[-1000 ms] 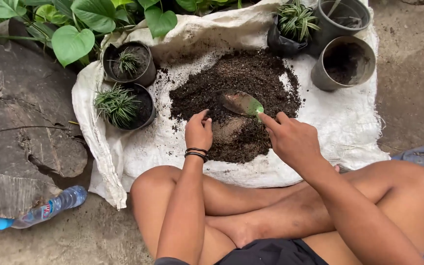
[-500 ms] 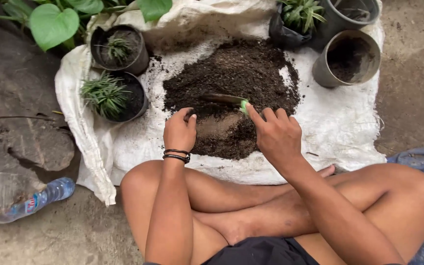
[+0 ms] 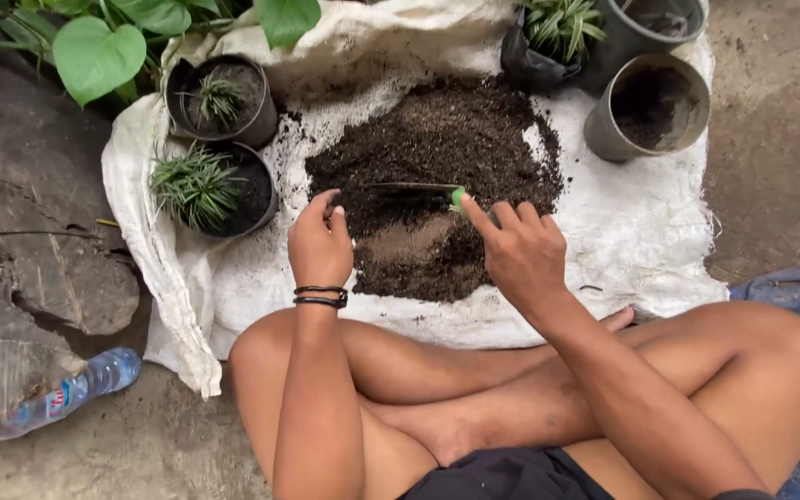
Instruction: A person sits on the ground mixing a pile of dark soil on a white cloth using a small green hand trowel and their hands.
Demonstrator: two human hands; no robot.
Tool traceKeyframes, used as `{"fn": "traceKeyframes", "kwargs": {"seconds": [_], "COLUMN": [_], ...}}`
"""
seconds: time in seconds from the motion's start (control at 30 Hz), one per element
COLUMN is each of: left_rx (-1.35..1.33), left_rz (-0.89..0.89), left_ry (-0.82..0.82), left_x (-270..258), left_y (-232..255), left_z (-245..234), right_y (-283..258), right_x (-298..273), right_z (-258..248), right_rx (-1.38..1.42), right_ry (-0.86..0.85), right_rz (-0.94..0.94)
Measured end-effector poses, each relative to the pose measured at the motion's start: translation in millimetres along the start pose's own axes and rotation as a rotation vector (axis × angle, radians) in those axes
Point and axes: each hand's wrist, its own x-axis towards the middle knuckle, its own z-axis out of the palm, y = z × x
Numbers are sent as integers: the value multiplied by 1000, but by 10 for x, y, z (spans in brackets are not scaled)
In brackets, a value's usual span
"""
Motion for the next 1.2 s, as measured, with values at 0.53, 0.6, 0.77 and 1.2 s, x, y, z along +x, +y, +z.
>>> {"fn": "traceKeyframes", "kwargs": {"seconds": [0.53,0.6,0.77,1.2], "left_rx": [-147,-158,-225,-165], "left_rz": [31,48,83,186], "left_ry": [50,71,100,-91], "left_x": [0,90,76,-23], "left_y": [-173,-181,-170,176], "left_z": [67,63,98,504], "right_y": [-45,-57,24,979], "right_x": [-28,7,-6,-442], "right_z": [-43,-9,12,545], "right_rx": [84,110,245,586], "right_ry": [-93,-64,-109,-245], "right_rz": [-26,-10,72,834]}}
